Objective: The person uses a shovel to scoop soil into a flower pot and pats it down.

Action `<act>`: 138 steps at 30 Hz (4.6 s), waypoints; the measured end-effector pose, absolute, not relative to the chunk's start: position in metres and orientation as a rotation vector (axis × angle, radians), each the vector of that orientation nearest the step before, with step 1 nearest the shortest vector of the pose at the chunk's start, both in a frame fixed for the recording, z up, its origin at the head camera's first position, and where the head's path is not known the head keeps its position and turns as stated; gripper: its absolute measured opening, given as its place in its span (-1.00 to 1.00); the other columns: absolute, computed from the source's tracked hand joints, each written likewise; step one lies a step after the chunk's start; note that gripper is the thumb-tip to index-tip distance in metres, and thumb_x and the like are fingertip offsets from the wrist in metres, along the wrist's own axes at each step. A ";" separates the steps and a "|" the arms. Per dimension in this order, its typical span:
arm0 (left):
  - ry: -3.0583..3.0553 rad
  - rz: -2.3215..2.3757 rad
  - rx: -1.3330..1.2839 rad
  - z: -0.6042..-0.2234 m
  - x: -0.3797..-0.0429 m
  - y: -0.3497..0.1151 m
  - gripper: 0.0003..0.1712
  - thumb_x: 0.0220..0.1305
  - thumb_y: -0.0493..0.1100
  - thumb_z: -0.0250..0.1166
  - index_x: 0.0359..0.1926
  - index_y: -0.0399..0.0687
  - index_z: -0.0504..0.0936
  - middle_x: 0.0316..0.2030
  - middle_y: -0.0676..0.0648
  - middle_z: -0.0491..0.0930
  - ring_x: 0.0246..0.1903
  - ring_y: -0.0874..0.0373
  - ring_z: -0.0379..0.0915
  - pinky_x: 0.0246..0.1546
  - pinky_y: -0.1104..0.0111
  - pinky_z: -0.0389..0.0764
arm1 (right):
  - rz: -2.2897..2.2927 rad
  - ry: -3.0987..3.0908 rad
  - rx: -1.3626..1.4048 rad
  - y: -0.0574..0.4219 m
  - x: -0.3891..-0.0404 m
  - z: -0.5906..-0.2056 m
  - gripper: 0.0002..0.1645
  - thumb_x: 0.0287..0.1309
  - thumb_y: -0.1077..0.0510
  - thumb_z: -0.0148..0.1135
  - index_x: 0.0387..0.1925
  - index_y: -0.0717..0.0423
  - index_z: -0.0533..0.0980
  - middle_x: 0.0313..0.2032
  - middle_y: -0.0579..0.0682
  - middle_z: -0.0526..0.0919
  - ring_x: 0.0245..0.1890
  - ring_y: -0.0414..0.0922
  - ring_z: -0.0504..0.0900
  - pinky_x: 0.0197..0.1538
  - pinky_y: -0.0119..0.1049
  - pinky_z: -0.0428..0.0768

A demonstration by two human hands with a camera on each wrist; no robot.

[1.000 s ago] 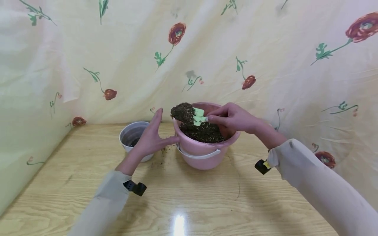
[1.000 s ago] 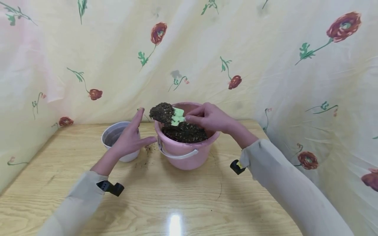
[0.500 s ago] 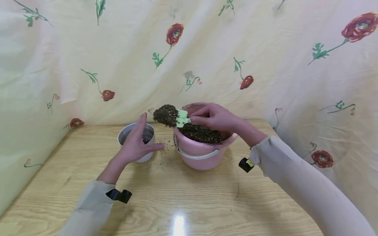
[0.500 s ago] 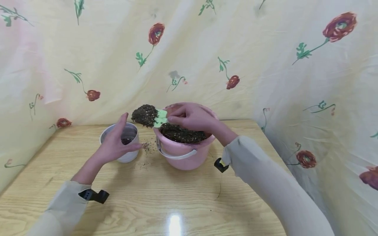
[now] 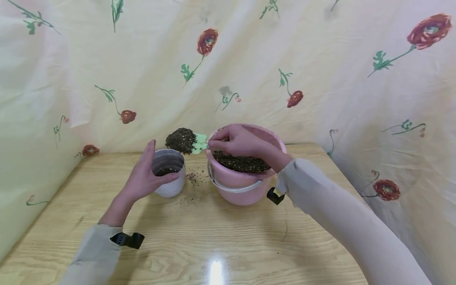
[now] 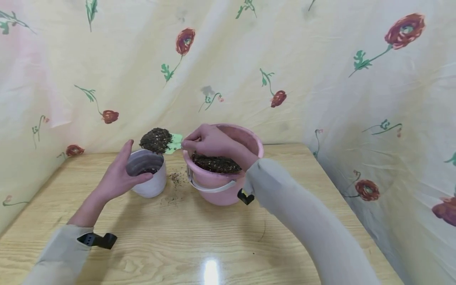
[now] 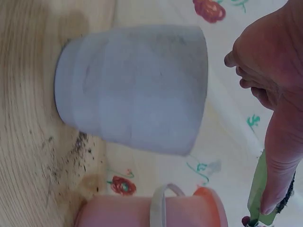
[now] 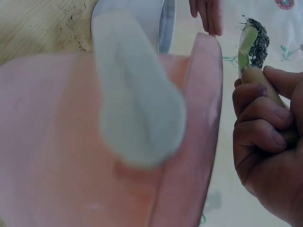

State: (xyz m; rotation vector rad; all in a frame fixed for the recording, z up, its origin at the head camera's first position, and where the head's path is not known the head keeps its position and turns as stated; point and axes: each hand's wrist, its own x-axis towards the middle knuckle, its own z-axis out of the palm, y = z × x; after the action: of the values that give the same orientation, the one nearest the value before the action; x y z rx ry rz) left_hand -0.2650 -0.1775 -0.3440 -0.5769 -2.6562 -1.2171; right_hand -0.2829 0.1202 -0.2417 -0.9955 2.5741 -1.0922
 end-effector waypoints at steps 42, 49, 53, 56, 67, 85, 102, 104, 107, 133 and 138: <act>-2.713 -1.396 -0.375 -0.379 -0.291 -0.203 0.45 0.00 0.17 0.49 0.50 -0.19 -0.41 0.49 -0.29 -0.33 0.46 -0.23 -0.38 0.36 -0.16 -0.10 | -0.900 2.643 -0.714 0.050 -0.307 -0.250 -0.66 0.36 -0.06 0.09 -0.07 -0.02 0.69 -0.64 -0.07 0.46 -0.63 -0.18 0.31 -0.42 -0.34 0.37; -2.716 -1.384 -0.360 -0.380 -0.290 -0.204 0.47 -0.03 0.20 0.50 0.50 -0.19 -0.40 0.49 -0.30 -0.31 0.45 -0.23 -0.35 0.36 -0.16 -0.10 | -0.806 2.612 -0.754 0.046 -0.308 -0.246 -0.65 0.37 -0.04 0.09 -0.32 0.02 0.71 -0.76 -0.12 0.27 -0.74 -0.21 0.16 -0.53 -0.36 0.27; -2.720 -1.380 -0.353 -0.381 -0.290 -0.206 0.48 -0.06 0.24 0.50 0.50 -0.18 -0.39 0.49 -0.29 -0.32 0.45 -0.23 -0.36 0.36 -0.16 -0.10 | -0.754 2.607 -0.773 0.043 -0.309 -0.246 -0.58 0.37 -0.04 0.08 -0.52 0.05 0.64 -0.76 -0.12 0.25 -0.75 -0.21 0.14 -0.56 -0.37 0.24; -2.717 -1.380 -0.355 -0.382 -0.291 -0.206 0.49 -0.06 0.25 0.49 0.50 -0.18 -0.39 0.49 -0.28 -0.31 0.46 -0.23 -0.36 0.36 -0.16 -0.10 | -0.738 2.600 -0.769 0.041 -0.309 -0.245 -0.54 0.37 -0.03 0.08 -0.62 0.05 0.56 -0.77 -0.12 0.23 -0.76 -0.22 0.12 -0.57 -0.37 0.22; -2.700 -1.383 -0.365 -0.382 -0.295 -0.206 0.49 -0.07 0.22 0.51 0.50 -0.23 -0.37 0.48 -0.32 -0.26 0.44 -0.25 -0.29 0.36 -0.15 -0.08 | -0.676 2.560 -0.663 0.035 -0.314 -0.243 -0.51 0.35 -0.01 0.10 -0.69 0.09 0.42 -0.76 -0.11 0.27 -0.76 -0.25 0.14 -0.61 -0.40 0.22; -2.712 -1.393 -0.365 -0.382 -0.294 -0.206 0.48 -0.05 0.21 0.50 0.50 -0.21 -0.39 0.49 -0.29 -0.30 0.46 -0.21 -0.33 0.38 -0.12 -0.09 | -0.657 2.494 -0.562 0.028 -0.314 -0.240 -0.42 0.30 0.05 0.15 -0.83 -0.02 0.22 -0.79 -0.11 0.24 -0.78 -0.27 0.08 -0.66 -0.42 0.15; -2.708 -1.394 -0.356 -0.383 -0.293 -0.206 0.49 -0.06 0.21 0.51 0.50 -0.19 -0.39 0.49 -0.29 -0.26 0.44 -0.22 -0.25 0.36 -0.13 -0.04 | -0.632 2.520 -0.513 0.026 -0.311 -0.238 -0.46 0.20 0.14 0.14 -0.84 -0.04 0.19 -0.76 -0.09 0.29 -0.78 -0.26 0.12 -0.68 -0.42 0.17; -2.705 -1.403 -0.358 -0.383 -0.293 -0.205 0.48 -0.06 0.20 0.51 0.50 -0.19 -0.39 0.49 -0.30 -0.27 0.44 -0.22 -0.25 0.36 -0.13 -0.04 | -0.626 2.523 -0.507 0.026 -0.312 -0.238 -0.47 0.19 0.15 0.14 -0.84 -0.04 0.19 -0.76 -0.09 0.29 -0.78 -0.26 0.13 -0.68 -0.42 0.17; -2.694 -1.413 -0.367 -0.383 -0.293 -0.205 0.48 -0.06 0.18 0.52 0.50 -0.20 -0.38 0.48 -0.31 -0.23 0.44 -0.22 -0.22 0.36 -0.13 -0.03 | -0.608 2.523 -0.504 0.026 -0.312 -0.238 -0.48 0.16 0.17 0.12 -0.84 -0.04 0.17 -0.76 -0.09 0.29 -0.78 -0.26 0.12 -0.68 -0.42 0.17; -2.710 -1.399 -0.371 -0.385 -0.295 -0.206 0.48 -0.07 0.22 0.51 0.51 -0.17 -0.37 0.48 -0.30 -0.21 0.43 -0.21 -0.20 0.34 -0.14 0.01 | -0.526 2.549 -0.485 0.023 -0.311 -0.235 -0.51 0.15 0.18 0.12 -0.82 -0.05 0.20 -0.77 -0.10 0.25 -0.78 -0.26 0.07 -0.68 -0.42 0.15; -2.731 -1.390 -0.362 -0.384 -0.294 -0.204 0.49 -0.07 0.27 0.49 0.51 -0.15 -0.40 0.49 -0.27 -0.26 0.44 -0.20 -0.25 0.34 -0.15 -0.01 | -0.548 2.562 -0.505 0.025 -0.310 -0.236 -0.50 0.15 0.17 0.13 -0.83 -0.05 0.20 -0.76 -0.08 0.31 -0.78 -0.26 0.10 -0.67 -0.42 0.17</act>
State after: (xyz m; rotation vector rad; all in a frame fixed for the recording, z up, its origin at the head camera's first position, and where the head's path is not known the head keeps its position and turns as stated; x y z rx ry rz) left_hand -0.2945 -0.2044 -0.3843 -0.3617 -2.7313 -1.3901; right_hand -0.3103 0.0255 -0.2356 -0.5053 2.5624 -0.5478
